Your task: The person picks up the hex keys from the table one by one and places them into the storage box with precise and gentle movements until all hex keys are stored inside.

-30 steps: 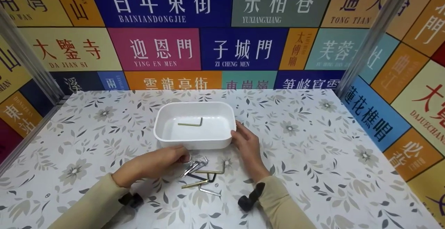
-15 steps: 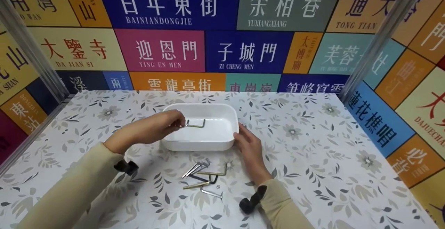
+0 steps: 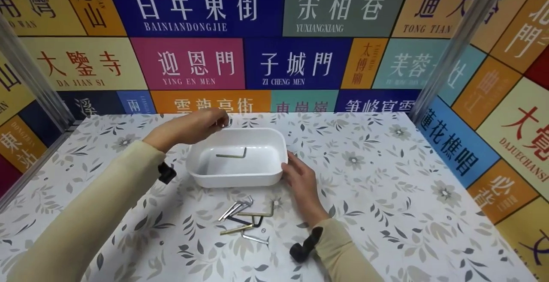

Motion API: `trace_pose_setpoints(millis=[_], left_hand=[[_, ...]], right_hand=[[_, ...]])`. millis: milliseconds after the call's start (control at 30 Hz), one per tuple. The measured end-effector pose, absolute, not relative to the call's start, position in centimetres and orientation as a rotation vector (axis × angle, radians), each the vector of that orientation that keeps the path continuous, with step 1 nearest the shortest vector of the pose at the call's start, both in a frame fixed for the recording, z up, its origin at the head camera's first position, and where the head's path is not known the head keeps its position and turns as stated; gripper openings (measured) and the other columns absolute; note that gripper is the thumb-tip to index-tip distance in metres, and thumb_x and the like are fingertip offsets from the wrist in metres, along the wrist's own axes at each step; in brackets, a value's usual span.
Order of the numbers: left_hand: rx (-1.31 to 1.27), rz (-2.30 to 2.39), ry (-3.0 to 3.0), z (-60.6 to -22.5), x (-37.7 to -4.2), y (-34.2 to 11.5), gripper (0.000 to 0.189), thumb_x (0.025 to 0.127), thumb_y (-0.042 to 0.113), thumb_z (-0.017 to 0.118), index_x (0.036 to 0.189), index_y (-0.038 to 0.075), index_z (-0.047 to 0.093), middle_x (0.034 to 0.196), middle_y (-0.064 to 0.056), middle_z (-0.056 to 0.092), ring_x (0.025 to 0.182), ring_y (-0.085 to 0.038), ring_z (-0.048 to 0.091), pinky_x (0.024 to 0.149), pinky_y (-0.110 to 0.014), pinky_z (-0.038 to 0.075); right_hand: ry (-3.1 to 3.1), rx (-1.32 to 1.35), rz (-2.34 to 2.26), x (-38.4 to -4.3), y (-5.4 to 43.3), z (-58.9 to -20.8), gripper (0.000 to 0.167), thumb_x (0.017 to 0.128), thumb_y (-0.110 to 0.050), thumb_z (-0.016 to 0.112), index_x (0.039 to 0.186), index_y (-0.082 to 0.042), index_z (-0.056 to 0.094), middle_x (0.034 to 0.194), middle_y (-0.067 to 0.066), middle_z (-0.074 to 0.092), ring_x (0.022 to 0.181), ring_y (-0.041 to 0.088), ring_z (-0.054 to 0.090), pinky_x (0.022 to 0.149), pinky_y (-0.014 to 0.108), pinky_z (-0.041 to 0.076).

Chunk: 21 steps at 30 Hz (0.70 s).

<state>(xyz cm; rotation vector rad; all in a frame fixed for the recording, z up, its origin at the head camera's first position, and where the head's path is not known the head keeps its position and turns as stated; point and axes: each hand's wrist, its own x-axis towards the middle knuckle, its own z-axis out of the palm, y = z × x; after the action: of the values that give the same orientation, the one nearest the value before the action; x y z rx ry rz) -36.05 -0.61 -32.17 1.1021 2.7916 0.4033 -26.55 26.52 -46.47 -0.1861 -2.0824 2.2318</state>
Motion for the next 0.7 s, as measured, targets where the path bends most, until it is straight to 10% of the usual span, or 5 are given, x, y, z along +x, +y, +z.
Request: trace_pose_setpoints(millis=[700], left_hand=[[1.427, -0.282, 2.651, -36.4, -38.3, 6.4, 0.022, 0.103, 0.01, 0.053, 0.125, 0.007, 0.059, 0.123, -0.012, 0.069, 0.111, -0.029, 0.068, 0.098, -0.039, 0.056]], right_hand=[[-2.062, -0.194, 2.24, -26.5, 26.4, -46.6, 0.05, 0.101, -0.011, 0.053, 0.15, -0.011, 0.047, 0.154, 0.016, 0.049, 0.129, 0.031, 0.059, 0.097, 0.025, 0.055]])
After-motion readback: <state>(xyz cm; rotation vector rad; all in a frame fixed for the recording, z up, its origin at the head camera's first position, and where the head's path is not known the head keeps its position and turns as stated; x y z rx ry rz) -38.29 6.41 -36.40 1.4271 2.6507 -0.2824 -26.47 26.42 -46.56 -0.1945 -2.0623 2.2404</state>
